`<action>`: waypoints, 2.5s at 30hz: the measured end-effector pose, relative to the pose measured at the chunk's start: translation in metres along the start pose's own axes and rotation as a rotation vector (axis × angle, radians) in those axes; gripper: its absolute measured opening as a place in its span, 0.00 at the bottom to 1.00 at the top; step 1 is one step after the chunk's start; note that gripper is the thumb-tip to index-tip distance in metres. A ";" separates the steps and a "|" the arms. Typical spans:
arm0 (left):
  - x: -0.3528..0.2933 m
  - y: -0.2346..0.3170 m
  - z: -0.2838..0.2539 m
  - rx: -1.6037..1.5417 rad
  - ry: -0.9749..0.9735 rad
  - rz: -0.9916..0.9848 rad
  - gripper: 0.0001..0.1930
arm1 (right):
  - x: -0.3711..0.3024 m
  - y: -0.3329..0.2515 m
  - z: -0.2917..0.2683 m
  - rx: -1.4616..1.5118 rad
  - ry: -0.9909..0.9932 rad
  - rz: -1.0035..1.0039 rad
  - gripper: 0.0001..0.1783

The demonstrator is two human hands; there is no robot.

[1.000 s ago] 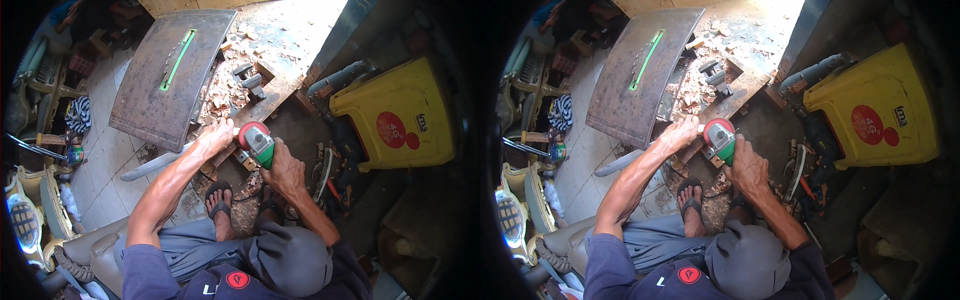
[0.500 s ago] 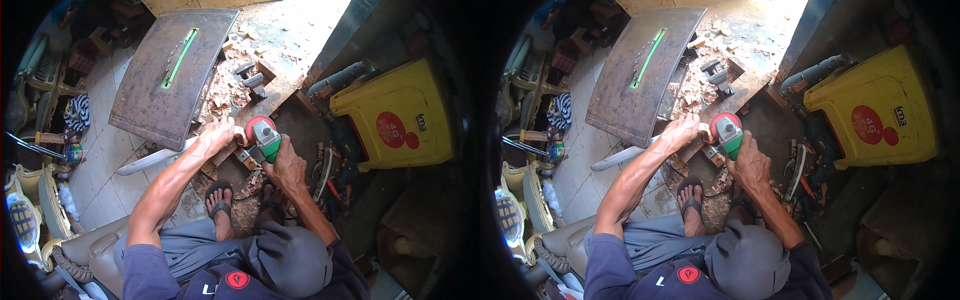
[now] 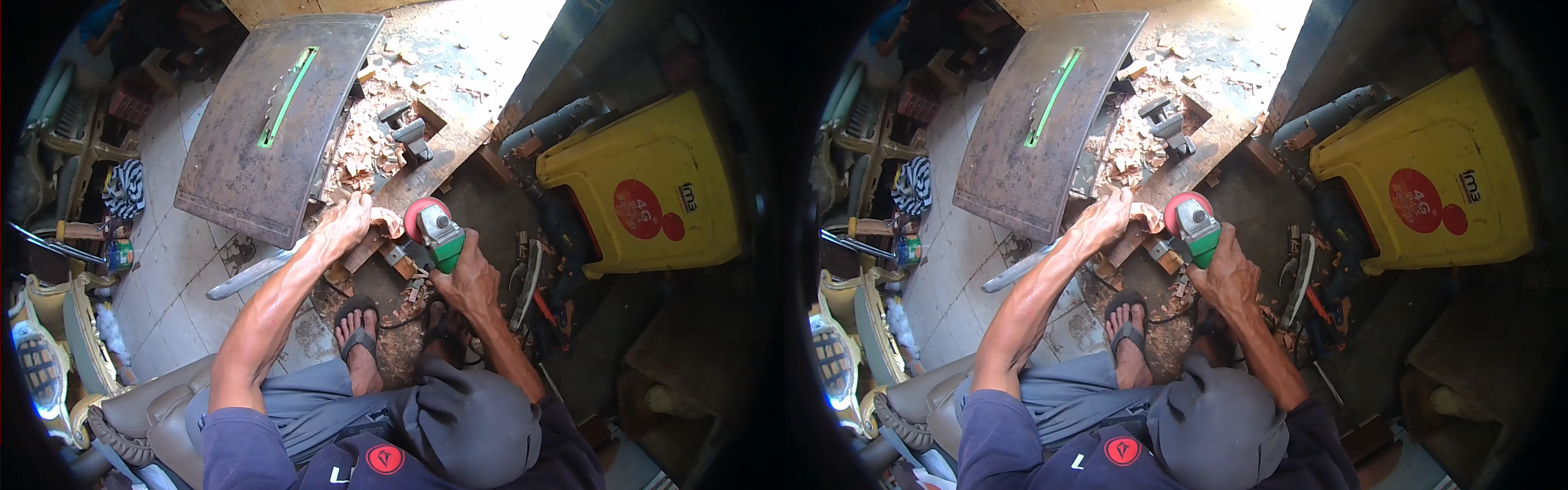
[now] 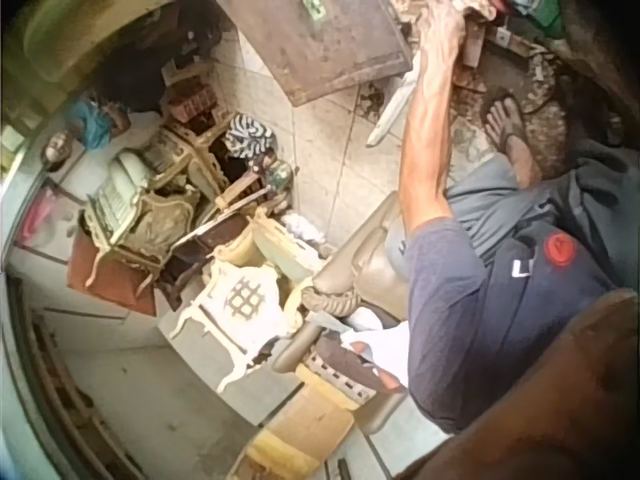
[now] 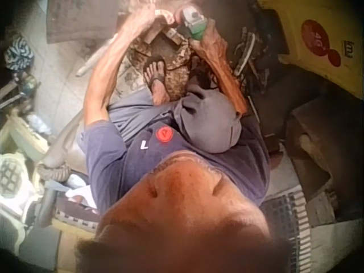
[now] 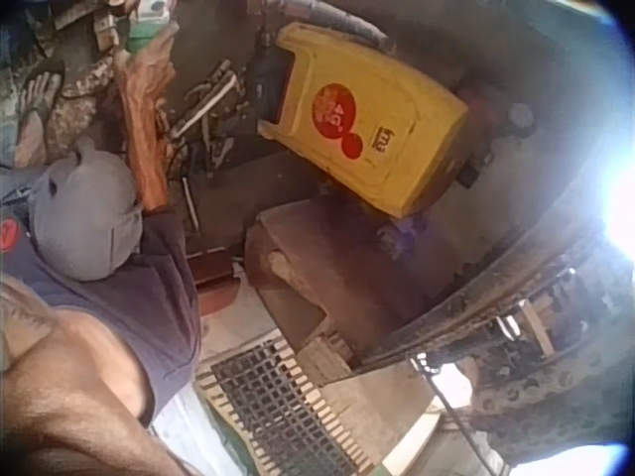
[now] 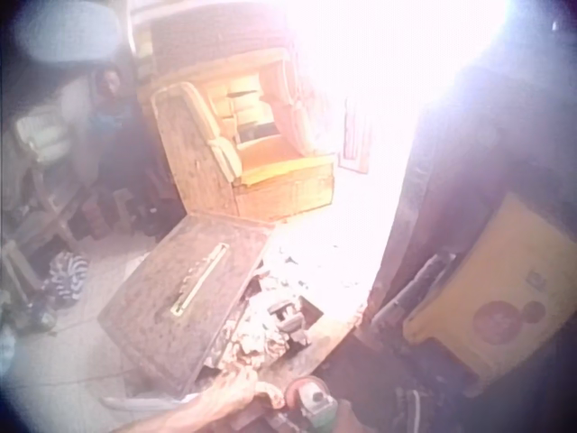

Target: The person uses a handheld power angle grinder to sharpen and shape the edge of a large metal blade while holding it by its wooden handle.

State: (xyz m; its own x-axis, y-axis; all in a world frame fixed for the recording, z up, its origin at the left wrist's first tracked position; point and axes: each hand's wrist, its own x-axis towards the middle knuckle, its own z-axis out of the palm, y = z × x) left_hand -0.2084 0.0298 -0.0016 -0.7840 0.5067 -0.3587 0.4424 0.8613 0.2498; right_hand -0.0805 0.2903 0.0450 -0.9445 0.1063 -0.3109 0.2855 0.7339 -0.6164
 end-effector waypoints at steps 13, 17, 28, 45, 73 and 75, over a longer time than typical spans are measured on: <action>0.008 -0.001 -0.009 -0.099 -0.198 -0.009 0.23 | -0.003 -0.002 0.003 0.012 -0.006 0.011 0.46; 0.004 0.013 -0.030 -0.105 -0.219 0.058 0.20 | 0.001 -0.001 0.002 -0.011 0.007 0.006 0.46; 0.009 -0.008 0.008 -0.108 -0.142 -0.057 0.19 | 0.009 -0.001 0.003 -0.022 -0.019 -0.056 0.46; -0.002 0.005 0.002 0.086 0.083 0.024 0.10 | 0.021 0.002 0.003 -0.025 -0.018 -0.077 0.47; -0.007 0.001 0.024 0.184 0.261 0.059 0.10 | 0.017 -0.010 0.008 0.017 0.009 -0.014 0.43; -0.007 0.002 0.025 0.197 0.276 0.060 0.10 | 0.020 -0.008 0.006 0.012 -0.005 -0.028 0.42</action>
State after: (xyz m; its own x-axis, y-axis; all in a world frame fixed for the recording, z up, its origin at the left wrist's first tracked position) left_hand -0.1909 0.0292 -0.0207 -0.8301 0.5510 -0.0854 0.5461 0.8344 0.0748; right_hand -0.1008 0.2827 0.0398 -0.9513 0.0827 -0.2971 0.2611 0.7284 -0.6334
